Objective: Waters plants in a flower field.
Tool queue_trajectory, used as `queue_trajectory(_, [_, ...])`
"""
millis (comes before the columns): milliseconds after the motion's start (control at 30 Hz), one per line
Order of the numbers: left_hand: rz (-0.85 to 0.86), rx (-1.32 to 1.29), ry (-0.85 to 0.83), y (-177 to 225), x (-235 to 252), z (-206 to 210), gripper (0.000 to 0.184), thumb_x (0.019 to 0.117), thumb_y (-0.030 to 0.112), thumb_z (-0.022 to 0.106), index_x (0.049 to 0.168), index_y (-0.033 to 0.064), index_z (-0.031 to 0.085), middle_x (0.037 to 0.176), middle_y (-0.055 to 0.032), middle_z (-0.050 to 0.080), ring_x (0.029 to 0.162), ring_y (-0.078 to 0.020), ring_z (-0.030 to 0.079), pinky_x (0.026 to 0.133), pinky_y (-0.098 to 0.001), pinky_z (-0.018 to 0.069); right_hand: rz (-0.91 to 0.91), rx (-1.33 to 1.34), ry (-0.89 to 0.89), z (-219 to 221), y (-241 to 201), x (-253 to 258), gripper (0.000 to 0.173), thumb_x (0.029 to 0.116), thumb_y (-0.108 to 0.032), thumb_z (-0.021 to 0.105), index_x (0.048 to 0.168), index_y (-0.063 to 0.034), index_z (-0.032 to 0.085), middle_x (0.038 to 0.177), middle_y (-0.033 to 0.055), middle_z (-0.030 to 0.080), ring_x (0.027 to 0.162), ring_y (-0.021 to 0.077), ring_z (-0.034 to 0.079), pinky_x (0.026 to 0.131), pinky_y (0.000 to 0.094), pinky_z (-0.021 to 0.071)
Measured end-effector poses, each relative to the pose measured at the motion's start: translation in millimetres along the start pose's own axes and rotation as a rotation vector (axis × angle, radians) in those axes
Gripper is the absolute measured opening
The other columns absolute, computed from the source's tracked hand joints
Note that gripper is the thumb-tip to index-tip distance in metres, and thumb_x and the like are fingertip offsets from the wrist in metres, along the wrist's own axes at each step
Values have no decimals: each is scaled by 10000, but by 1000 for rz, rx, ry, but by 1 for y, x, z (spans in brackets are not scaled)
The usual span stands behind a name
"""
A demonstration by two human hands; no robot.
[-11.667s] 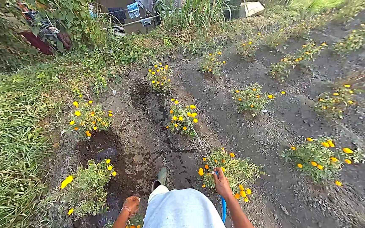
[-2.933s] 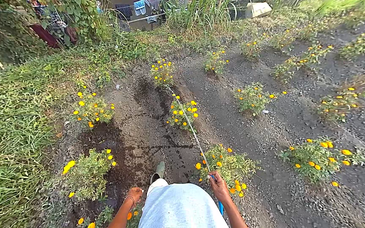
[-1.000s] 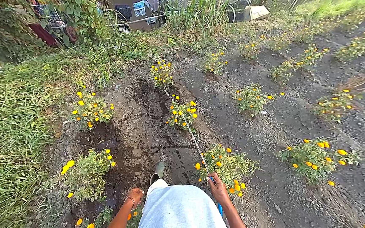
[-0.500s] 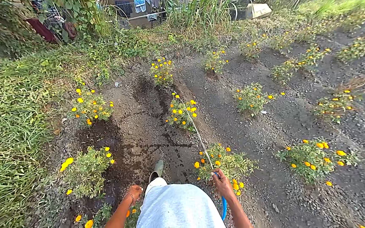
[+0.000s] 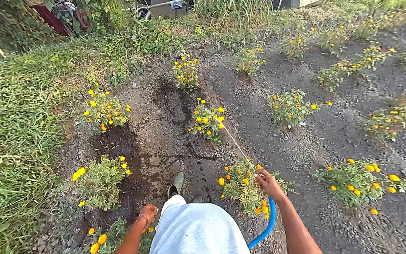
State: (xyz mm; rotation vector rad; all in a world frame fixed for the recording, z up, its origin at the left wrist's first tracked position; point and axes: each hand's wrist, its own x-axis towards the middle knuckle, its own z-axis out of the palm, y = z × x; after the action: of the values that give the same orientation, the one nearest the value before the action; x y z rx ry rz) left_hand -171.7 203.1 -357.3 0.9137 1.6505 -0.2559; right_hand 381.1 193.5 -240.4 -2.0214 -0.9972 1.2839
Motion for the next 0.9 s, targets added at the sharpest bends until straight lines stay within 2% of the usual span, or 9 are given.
queue_trajectory(167, [-21, 14, -11, 5, 6, 1, 327, 1086, 220, 533, 1301, -9, 623, 1230, -233, 666, 1058, -333, 677, 934, -494, 536, 8, -11, -14, -37, -10, 1, 187, 1077, -133, 510, 1222, -33, 572, 613, 12, 500, 432, 85, 428, 411, 261, 387])
queue_trajectory(300, [-31, -45, -3, 18, 5, 1, 328, 1085, 227, 535, 1318, 11, 617, 1213, -219, 677, 1014, -316, 689, 884, -484, 553, 33, 39, -30, -54, -11, -2, 141, 1080, -120, 501, 1182, -47, 567, 610, 9, 494, 406, 79, 407, 376, 240, 363])
queue_trajectory(367, [-33, -61, -6, 22, 4, -1, 326, 1086, 227, 533, 1316, 11, 615, 1202, -214, 678, 994, -308, 686, 862, -476, 553, 26, 79, -33, -55, -9, -3, 119, 1078, -108, 498, 1165, -59, 563, 607, 6, 489, 392, 72, 396, 362, 229, 356])
queue_trajectory(900, [-17, -69, -1, 20, 5, -4, 327, 1084, 220, 542, 1312, -4, 613, 1224, -233, 668, 1036, -331, 686, 897, -489, 551, 24, 129, -3, -45, 6, 0, 114, 1073, -102, 501, 1155, -56, 567, 589, 0, 485, 390, 68, 402, 360, 226, 360])
